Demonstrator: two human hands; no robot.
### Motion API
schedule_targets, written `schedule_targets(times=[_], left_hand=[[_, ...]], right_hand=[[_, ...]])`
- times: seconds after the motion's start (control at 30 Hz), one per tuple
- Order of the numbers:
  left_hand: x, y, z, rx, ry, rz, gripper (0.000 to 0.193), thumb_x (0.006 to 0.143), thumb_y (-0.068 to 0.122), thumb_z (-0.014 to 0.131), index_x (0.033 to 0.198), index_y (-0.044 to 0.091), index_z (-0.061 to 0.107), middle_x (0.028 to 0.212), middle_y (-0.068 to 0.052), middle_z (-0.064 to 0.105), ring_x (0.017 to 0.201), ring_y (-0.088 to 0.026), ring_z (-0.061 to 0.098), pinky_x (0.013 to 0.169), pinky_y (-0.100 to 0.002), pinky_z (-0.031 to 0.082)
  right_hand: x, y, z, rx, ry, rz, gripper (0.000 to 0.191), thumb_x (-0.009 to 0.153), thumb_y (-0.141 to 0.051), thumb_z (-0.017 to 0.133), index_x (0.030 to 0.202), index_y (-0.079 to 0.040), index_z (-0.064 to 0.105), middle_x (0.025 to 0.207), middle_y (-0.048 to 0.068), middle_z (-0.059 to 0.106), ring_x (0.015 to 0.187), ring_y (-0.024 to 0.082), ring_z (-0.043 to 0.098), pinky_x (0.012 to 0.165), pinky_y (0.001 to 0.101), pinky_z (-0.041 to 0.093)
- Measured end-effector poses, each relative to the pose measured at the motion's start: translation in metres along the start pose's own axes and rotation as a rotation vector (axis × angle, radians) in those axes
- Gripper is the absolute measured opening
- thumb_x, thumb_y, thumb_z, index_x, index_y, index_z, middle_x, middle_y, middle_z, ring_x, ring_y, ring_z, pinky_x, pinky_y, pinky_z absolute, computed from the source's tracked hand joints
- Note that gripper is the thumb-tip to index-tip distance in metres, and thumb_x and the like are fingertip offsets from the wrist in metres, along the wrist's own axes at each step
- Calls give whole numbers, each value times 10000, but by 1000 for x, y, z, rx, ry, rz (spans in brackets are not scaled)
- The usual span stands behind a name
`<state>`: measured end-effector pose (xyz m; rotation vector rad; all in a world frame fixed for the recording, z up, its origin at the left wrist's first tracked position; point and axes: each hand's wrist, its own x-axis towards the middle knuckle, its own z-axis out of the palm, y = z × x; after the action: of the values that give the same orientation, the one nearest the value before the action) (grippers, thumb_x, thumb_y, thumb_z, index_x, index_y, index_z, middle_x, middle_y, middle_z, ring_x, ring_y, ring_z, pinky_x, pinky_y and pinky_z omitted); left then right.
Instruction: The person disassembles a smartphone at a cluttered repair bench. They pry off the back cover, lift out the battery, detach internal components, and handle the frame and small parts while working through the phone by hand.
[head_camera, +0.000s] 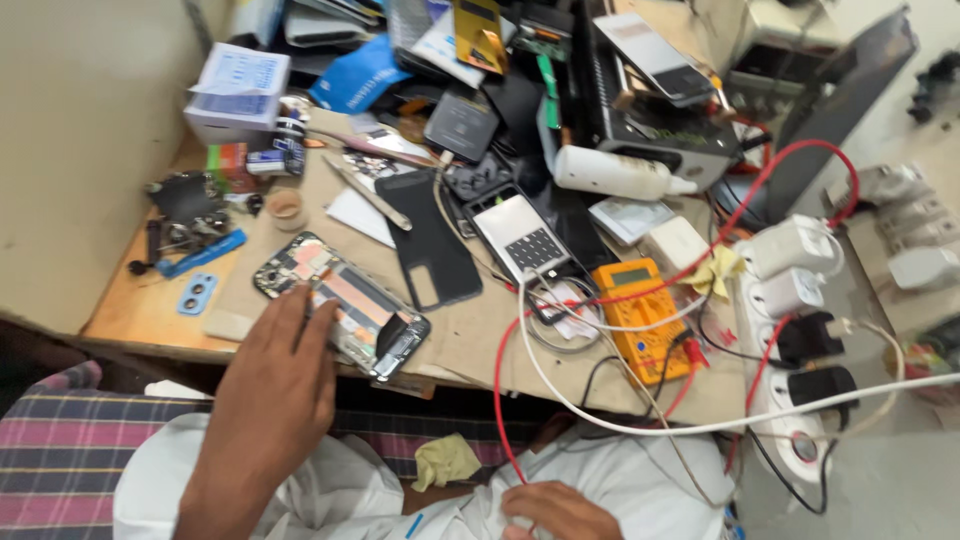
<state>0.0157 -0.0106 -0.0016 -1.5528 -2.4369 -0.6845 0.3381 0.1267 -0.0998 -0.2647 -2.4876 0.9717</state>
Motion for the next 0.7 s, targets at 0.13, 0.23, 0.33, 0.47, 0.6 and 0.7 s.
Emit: schedule_targets(times=[0.13, 0.23, 0.33, 0.47, 0.6, 0.7], left_hand=[[0, -4, 4, 17, 60, 13, 453, 868, 116, 598, 1294, -35, 570, 1413, -277, 509, 1322, -427, 474, 1114, -460, 374], [-3, -5, 5, -20, 61, 38, 480, 875, 143, 599, 1314, -43, 543, 1434, -263, 490, 1354, -417, 447, 1149, -489, 358], [-8, 1, 11, 65, 11, 17, 564, 816, 198, 643, 1338, 4, 553, 1484, -248, 459, 1402, -434, 387, 1084, -588, 287], [-16, 9, 18, 18, -1, 83, 502, 840, 203, 639, 1298, 19, 549, 1435, -192, 471, 1382, -368, 376, 1122, -612, 253], [-19, 8, 21, -58, 2, 74, 466, 860, 184, 632, 1296, 35, 562, 1415, -169, 503, 1381, -345, 405, 1149, -582, 274], [-22, 6, 21, -114, 52, 55, 419, 878, 169, 638, 1277, 50, 591, 1392, -156, 532, 1367, -335, 437, 1149, -563, 294]], right_hand=[[-9, 10, -6, -65, 198, 102, 169, 814, -171, 835, 926, -60, 774, 907, 73, 808, 878, 214, 817, 787, 324, 637], [9, 21, 0, -71, 105, -16, 198, 825, -195, 856, 958, -75, 771, 926, 47, 803, 917, 205, 819, 821, 324, 632], [35, 23, 5, -28, -30, -187, 268, 845, -221, 862, 1034, -62, 758, 996, 76, 792, 959, 233, 785, 834, 325, 606], [49, 12, -9, -58, -179, -192, 251, 891, -205, 818, 1084, -66, 739, 1037, 79, 783, 995, 240, 765, 852, 330, 593], [35, 17, -15, -38, -94, -43, 232, 885, -222, 798, 1058, -74, 750, 974, 58, 789, 953, 202, 794, 833, 318, 612], [19, 44, -6, 36, -199, -9, 214, 916, -180, 683, 1082, -75, 766, 1032, 73, 804, 1017, 232, 792, 880, 346, 600]])
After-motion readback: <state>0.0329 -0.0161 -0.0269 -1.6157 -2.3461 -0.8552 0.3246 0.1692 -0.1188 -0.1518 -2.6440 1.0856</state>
